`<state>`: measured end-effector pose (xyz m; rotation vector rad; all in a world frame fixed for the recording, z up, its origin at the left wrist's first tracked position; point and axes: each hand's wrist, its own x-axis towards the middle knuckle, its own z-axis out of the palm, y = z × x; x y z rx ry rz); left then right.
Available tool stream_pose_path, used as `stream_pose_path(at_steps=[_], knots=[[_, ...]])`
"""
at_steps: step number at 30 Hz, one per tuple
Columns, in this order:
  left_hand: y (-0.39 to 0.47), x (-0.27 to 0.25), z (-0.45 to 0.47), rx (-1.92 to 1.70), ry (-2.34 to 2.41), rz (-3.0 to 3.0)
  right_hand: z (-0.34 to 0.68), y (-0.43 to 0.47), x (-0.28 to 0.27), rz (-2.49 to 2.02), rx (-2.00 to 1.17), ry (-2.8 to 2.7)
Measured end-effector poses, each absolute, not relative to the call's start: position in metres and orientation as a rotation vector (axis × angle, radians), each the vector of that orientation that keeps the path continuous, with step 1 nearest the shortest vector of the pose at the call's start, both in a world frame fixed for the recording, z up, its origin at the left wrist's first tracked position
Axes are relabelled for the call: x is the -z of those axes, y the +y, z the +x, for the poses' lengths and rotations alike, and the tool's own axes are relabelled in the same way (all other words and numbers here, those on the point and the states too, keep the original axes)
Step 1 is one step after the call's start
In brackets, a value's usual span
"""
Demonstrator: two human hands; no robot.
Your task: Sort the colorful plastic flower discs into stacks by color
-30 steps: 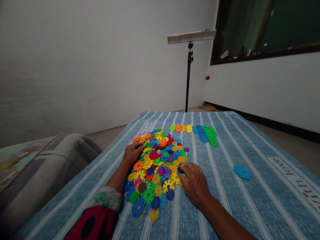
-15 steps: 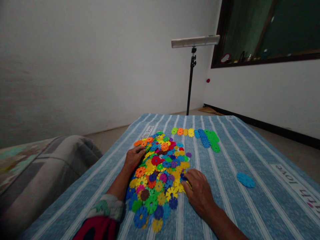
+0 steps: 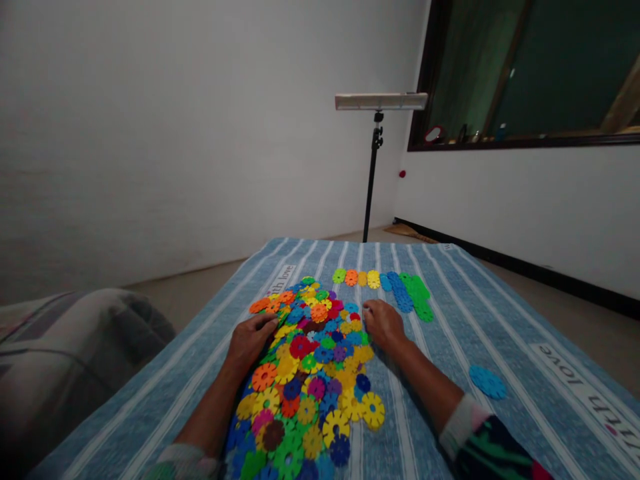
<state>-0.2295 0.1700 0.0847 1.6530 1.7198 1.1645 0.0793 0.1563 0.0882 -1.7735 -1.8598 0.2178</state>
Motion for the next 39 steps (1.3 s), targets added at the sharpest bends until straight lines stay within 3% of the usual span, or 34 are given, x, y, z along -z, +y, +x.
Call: stream_pose_path(at_steps=[18, 30, 39], knots=[[0.176, -0.089, -0.233, -1.108, 1.827, 1.643, 0.064, 0.224, -0.119, -1.989, -0.337, -2.332], [0.178, -0.093, -0.234, -1.118, 1.829, 1.629, 0.074, 0.215, -0.105, -1.893, -0.565, -1.85], [0.184, -0.09, -0.236, -1.181, 1.838, 1.67, 0.205, 0.114, -0.118, -1.66, -0.675, -1.485]])
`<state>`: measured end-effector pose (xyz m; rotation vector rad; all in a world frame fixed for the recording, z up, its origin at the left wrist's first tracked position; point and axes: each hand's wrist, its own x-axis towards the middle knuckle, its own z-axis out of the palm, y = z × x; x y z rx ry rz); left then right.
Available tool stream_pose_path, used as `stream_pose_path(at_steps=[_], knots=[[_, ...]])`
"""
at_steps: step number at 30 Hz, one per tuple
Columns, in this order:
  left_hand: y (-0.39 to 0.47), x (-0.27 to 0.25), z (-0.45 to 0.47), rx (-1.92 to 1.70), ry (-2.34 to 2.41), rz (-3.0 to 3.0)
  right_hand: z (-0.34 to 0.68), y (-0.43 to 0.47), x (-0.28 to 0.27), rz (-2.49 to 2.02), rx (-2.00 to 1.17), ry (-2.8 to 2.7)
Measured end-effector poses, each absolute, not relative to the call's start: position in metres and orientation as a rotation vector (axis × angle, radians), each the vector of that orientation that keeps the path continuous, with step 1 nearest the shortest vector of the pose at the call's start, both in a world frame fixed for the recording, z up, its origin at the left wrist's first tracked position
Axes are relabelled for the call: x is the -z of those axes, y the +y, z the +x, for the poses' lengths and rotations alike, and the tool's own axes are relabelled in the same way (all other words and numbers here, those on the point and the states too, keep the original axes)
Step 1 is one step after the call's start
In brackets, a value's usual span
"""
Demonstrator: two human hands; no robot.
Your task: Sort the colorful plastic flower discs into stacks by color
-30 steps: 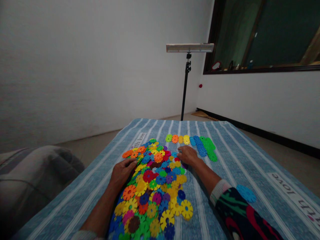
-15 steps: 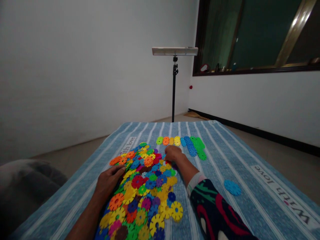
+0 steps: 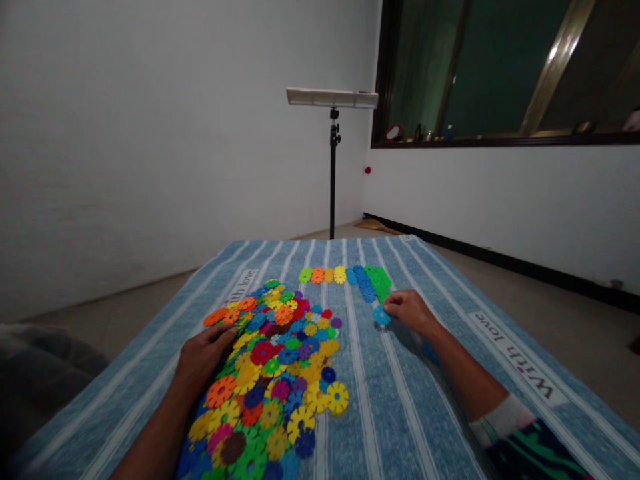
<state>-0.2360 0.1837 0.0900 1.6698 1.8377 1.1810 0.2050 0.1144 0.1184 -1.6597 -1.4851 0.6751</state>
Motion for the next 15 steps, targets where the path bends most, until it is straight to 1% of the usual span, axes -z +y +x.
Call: stream_pose_path(at_steps=[6, 15], knots=[[0.186, -0.091, -0.234, -1.144, 1.858, 1.646, 0.26, 0.063, -0.119, -1.896, -0.604, -1.441], [0.191, -0.09, -0.236, -1.142, 1.86, 1.669, 0.277, 0.051, -0.114, -2.004, -0.589, -1.4]])
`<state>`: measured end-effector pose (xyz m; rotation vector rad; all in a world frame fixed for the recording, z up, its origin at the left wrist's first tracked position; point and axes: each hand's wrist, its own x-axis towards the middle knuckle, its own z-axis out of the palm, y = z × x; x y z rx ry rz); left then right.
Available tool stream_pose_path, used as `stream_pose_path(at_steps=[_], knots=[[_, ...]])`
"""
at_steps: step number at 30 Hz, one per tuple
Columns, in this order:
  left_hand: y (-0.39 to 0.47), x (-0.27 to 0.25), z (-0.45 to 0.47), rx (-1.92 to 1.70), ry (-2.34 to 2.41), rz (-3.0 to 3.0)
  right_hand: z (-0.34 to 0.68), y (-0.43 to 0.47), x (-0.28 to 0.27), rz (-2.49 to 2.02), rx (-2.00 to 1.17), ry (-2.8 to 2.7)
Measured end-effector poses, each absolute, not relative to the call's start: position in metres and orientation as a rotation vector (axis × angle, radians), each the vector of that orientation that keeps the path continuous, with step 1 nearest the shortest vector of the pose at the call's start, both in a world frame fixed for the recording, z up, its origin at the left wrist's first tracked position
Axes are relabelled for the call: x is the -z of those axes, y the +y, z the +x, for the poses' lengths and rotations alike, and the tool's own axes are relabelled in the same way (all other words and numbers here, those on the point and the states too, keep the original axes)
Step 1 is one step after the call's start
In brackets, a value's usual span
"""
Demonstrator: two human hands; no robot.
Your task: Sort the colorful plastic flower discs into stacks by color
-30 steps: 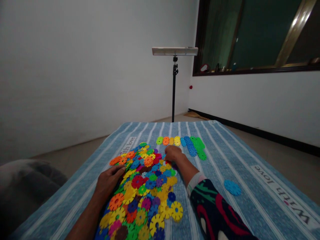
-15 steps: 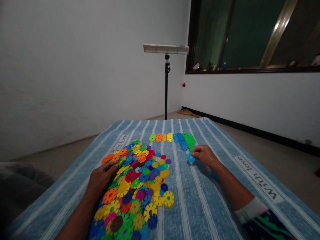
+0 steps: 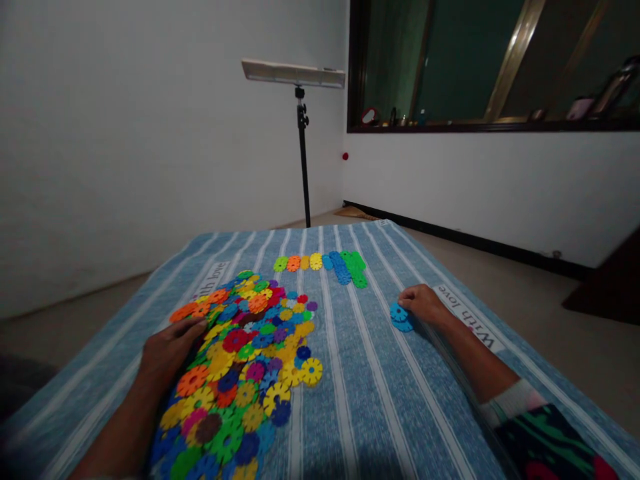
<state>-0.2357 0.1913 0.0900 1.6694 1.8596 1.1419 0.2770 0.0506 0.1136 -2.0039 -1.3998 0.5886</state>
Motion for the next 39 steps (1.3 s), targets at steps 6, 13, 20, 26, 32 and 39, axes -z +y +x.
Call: stream_pose_path(at_steps=[6, 13, 20, 26, 32, 39], knots=[[0.187, -0.091, -0.234, -1.135, 1.861, 1.629, 0.284, 0.045, -0.102, -1.99, -0.601, -1.441], [0.187, -0.09, -0.231, -1.146, 1.838, 1.634, 0.283, 0.036, -0.1, -2.223, -0.348, -1.545], [0.177, -0.084, -0.225, -1.156, 1.761, 1.671, 0.284, 0.023, -0.086, -2.329, -0.106, -1.612], [0.175, -0.076, -0.225, -1.183, 1.731, 1.665, 0.275, 0.026, -0.055, -2.2, -0.106, -1.818], [0.174, -0.072, -0.223, -1.182, 1.688, 1.606, 0.267, 0.024, -0.051, -2.319, 0.002, -1.884], [0.176, -0.069, -0.22, -1.201, 1.706, 1.588, 0.248, 0.017, -0.066, -2.358, 0.024, -2.007]])
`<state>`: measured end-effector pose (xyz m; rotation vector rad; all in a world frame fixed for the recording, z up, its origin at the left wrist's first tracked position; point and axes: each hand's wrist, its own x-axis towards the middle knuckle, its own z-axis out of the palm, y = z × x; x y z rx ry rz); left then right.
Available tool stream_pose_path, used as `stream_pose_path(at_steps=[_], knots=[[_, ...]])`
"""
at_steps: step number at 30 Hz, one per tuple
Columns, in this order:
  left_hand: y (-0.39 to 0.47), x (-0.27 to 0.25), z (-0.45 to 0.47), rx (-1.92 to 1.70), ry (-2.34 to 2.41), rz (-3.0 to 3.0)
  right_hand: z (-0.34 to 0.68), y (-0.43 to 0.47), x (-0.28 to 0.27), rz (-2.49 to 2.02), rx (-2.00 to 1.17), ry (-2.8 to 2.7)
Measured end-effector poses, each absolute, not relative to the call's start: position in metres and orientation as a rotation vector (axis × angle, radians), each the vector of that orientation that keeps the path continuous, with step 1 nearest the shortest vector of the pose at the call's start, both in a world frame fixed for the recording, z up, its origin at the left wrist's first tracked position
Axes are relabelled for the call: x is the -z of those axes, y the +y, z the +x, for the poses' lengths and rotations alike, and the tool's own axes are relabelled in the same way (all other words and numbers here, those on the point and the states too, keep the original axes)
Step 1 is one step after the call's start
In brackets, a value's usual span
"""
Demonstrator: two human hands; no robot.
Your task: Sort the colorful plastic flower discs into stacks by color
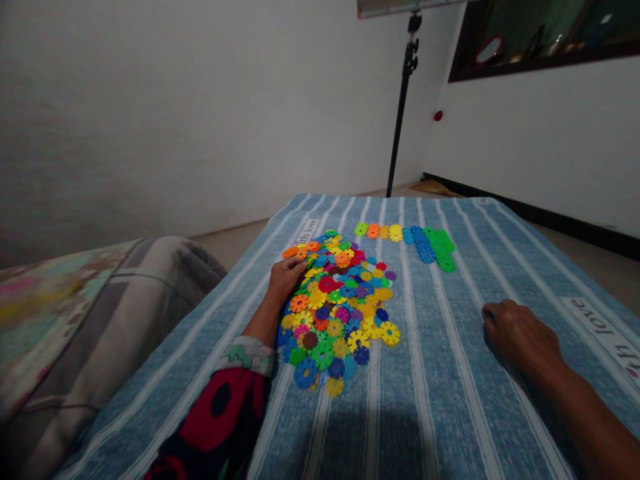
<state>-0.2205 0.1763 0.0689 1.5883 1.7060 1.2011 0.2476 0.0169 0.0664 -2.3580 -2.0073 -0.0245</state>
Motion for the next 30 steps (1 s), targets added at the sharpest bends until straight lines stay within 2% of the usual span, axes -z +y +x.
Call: stream_pose_path(at_steps=[4, 7, 9, 13, 17, 23, 30], knots=[[0.177, -0.07, -0.22, -1.212, 1.724, 1.606, 0.242, 0.012, -0.074, -2.405, 0.07, -2.009], [0.177, -0.07, -0.22, -1.203, 1.729, 1.61, 0.226, 0.008, -0.08, -2.408, 0.282, -1.995], [0.177, -0.07, -0.22, -1.2, 1.73, 1.614, 0.2, 0.004, -0.082, -2.254, 0.372, -2.052], [0.179, -0.067, -0.221, -1.217, 1.722, 1.622, 0.115, -0.009, -0.084, -1.578, 0.175, -2.277], [0.18, -0.064, -0.221, -1.231, 1.71, 1.61, 0.024, -0.023, -0.086, -1.183, -0.103, -2.398], [0.181, -0.061, -0.222, -1.238, 1.712, 1.628, -0.045, -0.028, -0.077, -1.118, -0.138, -2.392], [0.18, -0.06, -0.221, -1.239, 1.689, 1.615, -0.043, -0.029, -0.063, -1.181, -0.26, -2.332]])
